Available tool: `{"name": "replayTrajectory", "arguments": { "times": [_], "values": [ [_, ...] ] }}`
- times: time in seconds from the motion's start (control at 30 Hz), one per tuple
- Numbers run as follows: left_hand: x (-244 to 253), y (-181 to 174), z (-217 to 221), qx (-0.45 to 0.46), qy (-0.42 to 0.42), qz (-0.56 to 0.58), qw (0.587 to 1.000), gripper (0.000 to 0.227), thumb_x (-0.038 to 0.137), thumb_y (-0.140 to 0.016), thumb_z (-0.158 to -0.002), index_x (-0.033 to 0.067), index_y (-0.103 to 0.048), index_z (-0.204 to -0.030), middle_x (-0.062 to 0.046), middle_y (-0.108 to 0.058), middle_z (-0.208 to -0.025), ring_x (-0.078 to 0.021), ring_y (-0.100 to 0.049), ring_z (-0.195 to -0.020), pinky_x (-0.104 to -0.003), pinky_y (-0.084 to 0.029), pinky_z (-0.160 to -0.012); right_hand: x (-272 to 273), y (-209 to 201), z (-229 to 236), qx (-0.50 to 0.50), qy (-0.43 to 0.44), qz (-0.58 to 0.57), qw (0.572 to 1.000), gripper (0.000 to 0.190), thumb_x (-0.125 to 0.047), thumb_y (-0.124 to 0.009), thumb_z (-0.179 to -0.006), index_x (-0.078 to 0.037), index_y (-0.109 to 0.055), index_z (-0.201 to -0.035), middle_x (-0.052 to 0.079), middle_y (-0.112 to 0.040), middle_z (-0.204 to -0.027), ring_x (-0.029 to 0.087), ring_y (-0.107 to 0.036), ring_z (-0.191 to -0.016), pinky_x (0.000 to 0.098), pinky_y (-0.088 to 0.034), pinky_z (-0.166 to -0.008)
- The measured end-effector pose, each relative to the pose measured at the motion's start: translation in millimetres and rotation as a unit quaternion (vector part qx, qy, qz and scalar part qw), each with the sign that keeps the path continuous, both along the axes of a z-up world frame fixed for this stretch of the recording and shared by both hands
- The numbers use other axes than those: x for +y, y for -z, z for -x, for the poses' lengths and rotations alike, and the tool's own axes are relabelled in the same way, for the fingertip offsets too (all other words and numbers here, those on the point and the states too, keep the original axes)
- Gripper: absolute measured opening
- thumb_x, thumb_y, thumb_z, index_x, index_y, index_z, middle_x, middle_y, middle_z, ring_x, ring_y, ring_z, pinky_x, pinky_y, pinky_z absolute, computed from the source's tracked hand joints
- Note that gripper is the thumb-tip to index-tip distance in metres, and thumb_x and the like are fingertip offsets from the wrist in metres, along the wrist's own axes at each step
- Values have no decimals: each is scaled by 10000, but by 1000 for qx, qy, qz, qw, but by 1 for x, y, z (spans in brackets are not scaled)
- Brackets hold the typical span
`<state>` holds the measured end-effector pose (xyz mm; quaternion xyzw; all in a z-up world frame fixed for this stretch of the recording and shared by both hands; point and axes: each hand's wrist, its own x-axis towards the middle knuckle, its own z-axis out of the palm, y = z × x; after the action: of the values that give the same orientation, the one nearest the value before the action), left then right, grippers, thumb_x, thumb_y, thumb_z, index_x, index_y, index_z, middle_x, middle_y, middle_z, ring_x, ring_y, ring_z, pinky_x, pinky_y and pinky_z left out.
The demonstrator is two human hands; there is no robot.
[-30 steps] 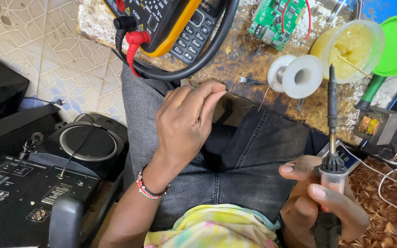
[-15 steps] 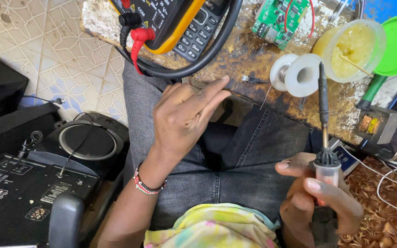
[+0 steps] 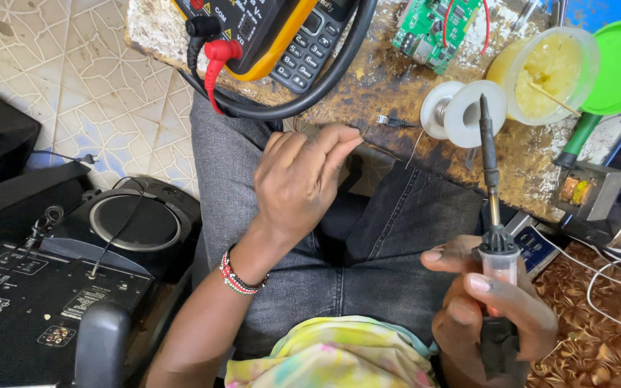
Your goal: The person holds a small wire and uses a soldering iron to apply heat and solder to the connection point. They repeatedly touch the soldering iron to the wire while feeding solder from a spool to create a joint.
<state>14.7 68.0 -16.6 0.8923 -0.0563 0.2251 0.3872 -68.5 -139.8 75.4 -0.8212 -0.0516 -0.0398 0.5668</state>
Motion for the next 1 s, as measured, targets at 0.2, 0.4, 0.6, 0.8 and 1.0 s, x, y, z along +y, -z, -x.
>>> {"name": "replayTrajectory", "arguments": {
  "times": [0.2,0.4,0.6,0.8,1.0],
  "values": [
    [0,-30,11,61,58,37,996,203,226,-533,-1080,86,-675,-1044,7,-683,-871,-236,-595,-705,-387,-491,-759,-8,16,-9,-31,-1,20,999,239,17,-508,-979,5,-419,-1201,477,-615,-1169,7,-423,-441,126,-381,-603],
    [-9,-67,45,21,116,93,989,155,162,-676,-1005,24,-745,-1024,-32,-512,-711,-231,-408,-567,-380,-410,-598,-22,15,-13,-16,-144,-68,987,596,87,-728,-912,-173,-519,-1405,332,-618,-1393,-46,-292,-416,195,-291,-521],
    [-12,-74,60,12,149,108,983,146,160,-662,-1017,31,-719,-1054,5,-692,-871,-205,-452,-594,-373,-431,-599,-8,7,-2,-77,-110,-34,990,539,95,-734,-876,-122,-449,-1279,334,-653,-1226,406,-694,-1229,346,-688,-992],
    [-11,-84,67,19,168,123,978,143,184,-701,-1012,70,-714,-1097,6,-600,-765,-198,-482,-600,-357,-411,-627,-23,32,5,-164,-84,-90,979,336,62,-660,-885,-57,-530,-1171,327,-680,-1136,357,-703,-984,380,-623,-834],
    [-9,-100,78,57,198,195,959,111,214,-644,-1037,115,-692,-1054,41,-714,-911,-167,-610,-678,-314,-491,-745,5,10,6,-191,-50,-57,979,339,26,-687,-931,-94,-556,-1220,252,-708,-1120,309,-770,-995,414,-707,-910]
  ]
}}
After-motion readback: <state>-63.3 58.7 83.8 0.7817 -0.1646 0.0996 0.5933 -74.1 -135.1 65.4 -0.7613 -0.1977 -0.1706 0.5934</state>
